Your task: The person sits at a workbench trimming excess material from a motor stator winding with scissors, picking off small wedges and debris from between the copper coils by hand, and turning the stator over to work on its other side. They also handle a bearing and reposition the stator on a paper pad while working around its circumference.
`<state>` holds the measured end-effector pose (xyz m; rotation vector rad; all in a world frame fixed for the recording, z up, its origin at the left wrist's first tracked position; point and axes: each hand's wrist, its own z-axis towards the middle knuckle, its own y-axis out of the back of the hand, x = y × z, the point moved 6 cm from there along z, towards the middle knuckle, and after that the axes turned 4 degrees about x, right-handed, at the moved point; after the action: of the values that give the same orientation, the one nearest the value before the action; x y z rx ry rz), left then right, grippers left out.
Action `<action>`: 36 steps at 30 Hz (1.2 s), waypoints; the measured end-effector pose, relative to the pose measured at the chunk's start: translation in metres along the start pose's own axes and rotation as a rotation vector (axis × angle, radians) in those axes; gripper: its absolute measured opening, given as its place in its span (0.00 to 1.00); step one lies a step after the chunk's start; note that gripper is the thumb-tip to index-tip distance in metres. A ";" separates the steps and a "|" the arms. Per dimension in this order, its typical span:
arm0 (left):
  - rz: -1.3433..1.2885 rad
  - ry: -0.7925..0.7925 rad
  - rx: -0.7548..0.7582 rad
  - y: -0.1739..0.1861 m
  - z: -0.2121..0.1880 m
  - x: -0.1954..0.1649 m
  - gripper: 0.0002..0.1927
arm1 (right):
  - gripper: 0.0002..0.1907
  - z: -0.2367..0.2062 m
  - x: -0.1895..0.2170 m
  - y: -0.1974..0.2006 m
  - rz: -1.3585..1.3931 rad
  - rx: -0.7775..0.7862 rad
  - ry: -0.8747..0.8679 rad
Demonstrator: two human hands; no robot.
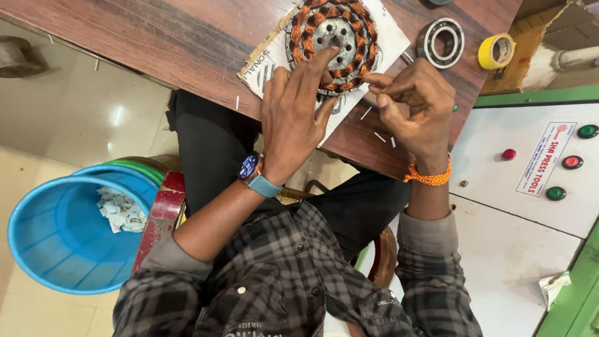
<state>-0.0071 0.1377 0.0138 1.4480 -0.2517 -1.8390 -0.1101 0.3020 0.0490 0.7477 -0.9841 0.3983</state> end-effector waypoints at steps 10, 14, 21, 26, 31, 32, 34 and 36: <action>0.040 -0.013 -0.015 0.000 0.001 -0.001 0.39 | 0.10 0.002 -0.005 0.004 -0.049 -0.002 0.041; 0.040 -0.010 -0.012 0.001 0.002 -0.002 0.37 | 0.09 0.002 -0.005 0.004 -0.023 0.004 0.052; 0.041 -0.032 -0.005 0.005 0.003 -0.006 0.26 | 0.06 0.005 0.002 0.000 -0.133 0.021 0.047; 0.038 -0.040 0.039 0.008 0.006 -0.007 0.25 | 0.06 0.006 0.011 -0.001 -0.248 0.043 0.052; 0.060 -0.029 0.099 0.005 0.008 -0.007 0.21 | 0.05 0.008 0.016 -0.003 -0.324 0.055 0.057; 0.063 -0.029 0.112 0.004 0.009 -0.006 0.20 | 0.05 0.008 0.017 -0.004 -0.338 0.057 0.062; 0.092 -0.077 0.113 0.003 0.011 -0.008 0.19 | 0.06 0.008 0.018 -0.005 -0.359 0.065 0.066; 0.147 -0.176 0.087 0.005 0.014 -0.010 0.17 | 0.06 0.008 0.018 -0.005 -0.375 0.066 0.052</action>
<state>-0.0172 0.1369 0.0290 1.2898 -0.5171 -1.8552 -0.1023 0.2926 0.0649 0.9556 -0.7638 0.1231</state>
